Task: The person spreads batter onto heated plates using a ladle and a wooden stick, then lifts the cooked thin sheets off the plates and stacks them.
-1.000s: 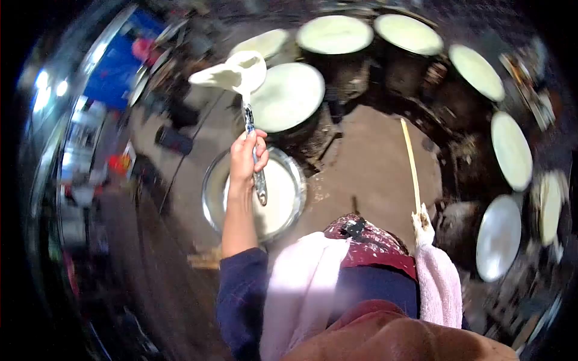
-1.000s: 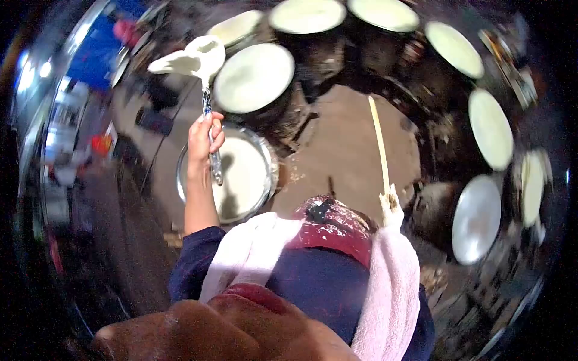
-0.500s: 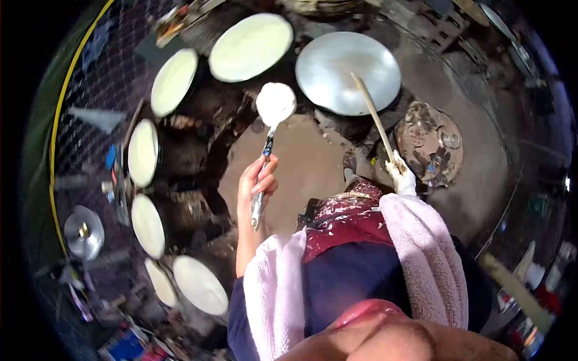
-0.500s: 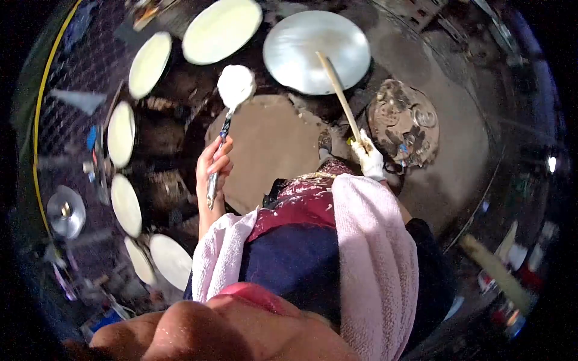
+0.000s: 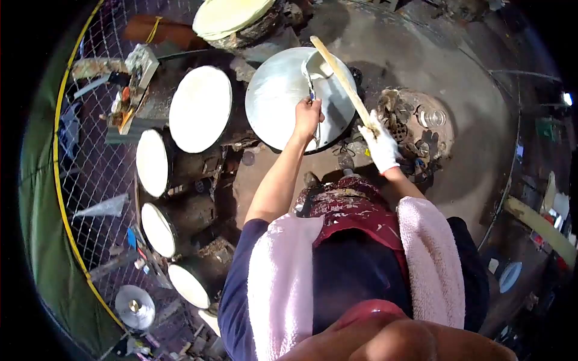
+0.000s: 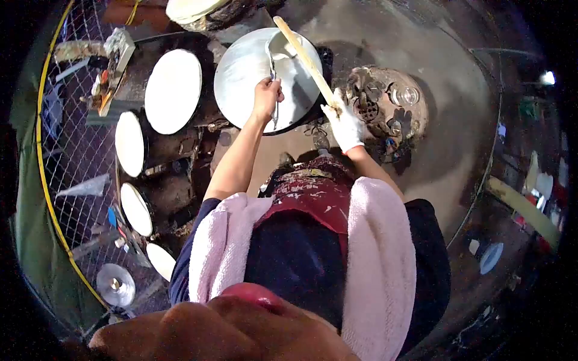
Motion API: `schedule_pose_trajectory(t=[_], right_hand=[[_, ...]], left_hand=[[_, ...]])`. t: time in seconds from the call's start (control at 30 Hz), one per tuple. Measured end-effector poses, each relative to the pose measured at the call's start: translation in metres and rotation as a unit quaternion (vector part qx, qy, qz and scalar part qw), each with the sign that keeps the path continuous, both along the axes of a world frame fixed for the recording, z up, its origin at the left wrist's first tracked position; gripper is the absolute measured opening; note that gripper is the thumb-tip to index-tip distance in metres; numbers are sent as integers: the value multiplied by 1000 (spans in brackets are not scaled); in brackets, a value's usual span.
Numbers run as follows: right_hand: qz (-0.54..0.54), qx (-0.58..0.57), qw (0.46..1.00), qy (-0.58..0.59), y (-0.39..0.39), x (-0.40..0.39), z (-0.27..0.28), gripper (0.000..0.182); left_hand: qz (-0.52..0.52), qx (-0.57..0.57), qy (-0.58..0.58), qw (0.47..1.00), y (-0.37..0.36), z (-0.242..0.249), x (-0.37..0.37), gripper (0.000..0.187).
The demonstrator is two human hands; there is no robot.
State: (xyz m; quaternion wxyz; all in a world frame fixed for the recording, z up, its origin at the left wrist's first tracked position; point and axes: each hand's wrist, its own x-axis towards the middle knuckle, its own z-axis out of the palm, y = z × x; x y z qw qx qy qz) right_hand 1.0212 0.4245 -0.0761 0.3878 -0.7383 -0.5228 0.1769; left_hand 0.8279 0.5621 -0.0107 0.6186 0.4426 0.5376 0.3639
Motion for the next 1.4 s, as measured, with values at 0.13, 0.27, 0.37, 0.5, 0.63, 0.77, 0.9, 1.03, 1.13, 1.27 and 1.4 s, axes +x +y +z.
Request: schedule_pose_trajectory(t=[0.13, 0.27, 0.37, 0.5, 0.63, 0.77, 0.9, 1.03, 1.13, 1.27, 1.4], right_hand=[[-1, -192, 974, -124, -5, -19, -6, 64], [-50, -136, 986, 86, -9, -49, -20, 58], [-71, -135, 844, 515, 7, -92, 7, 49], [-37, -31, 949, 310, 20, -103, -5, 43], [-124, -14, 937, 327, -4, -88, -22, 34], [-78, -26, 874, 479, 25, -127, -65, 36], [20, -65, 971, 228, 32, -115, -14, 38], [-49, -34, 978, 199, 20, -50, -25, 41], [8, -98, 929, 356, 44, -78, -16, 43], [78, -118, 932, 333, 66, -106, -11, 42], [89, -94, 961, 243, 66, -38, 20, 34]], left_hand=[[-50, 194, 324, 925, 0, -28, -25, 36], [-54, 248, 338, 906, -5, -10, -79, 42], [23, 414, 344, 843, -1, -1, -131, 41], [54, 326, 200, 922, 13, 33, -189, 32], [1, 188, 54, 981, -5, 72, -214, 14], [-43, 58, -18, 997, -15, 54, -238, 11], [-3, 27, 40, 999, -38, 37, -266, 11], [69, 3, 46, 997, -64, 42, -280, 10], [110, 1, 66, 992, -78, 37, -279, 11], [155, -28, 60, 986, -93, 37, -270, 12], [192, -42, 70, 978, -107, 39, -258, 12]])
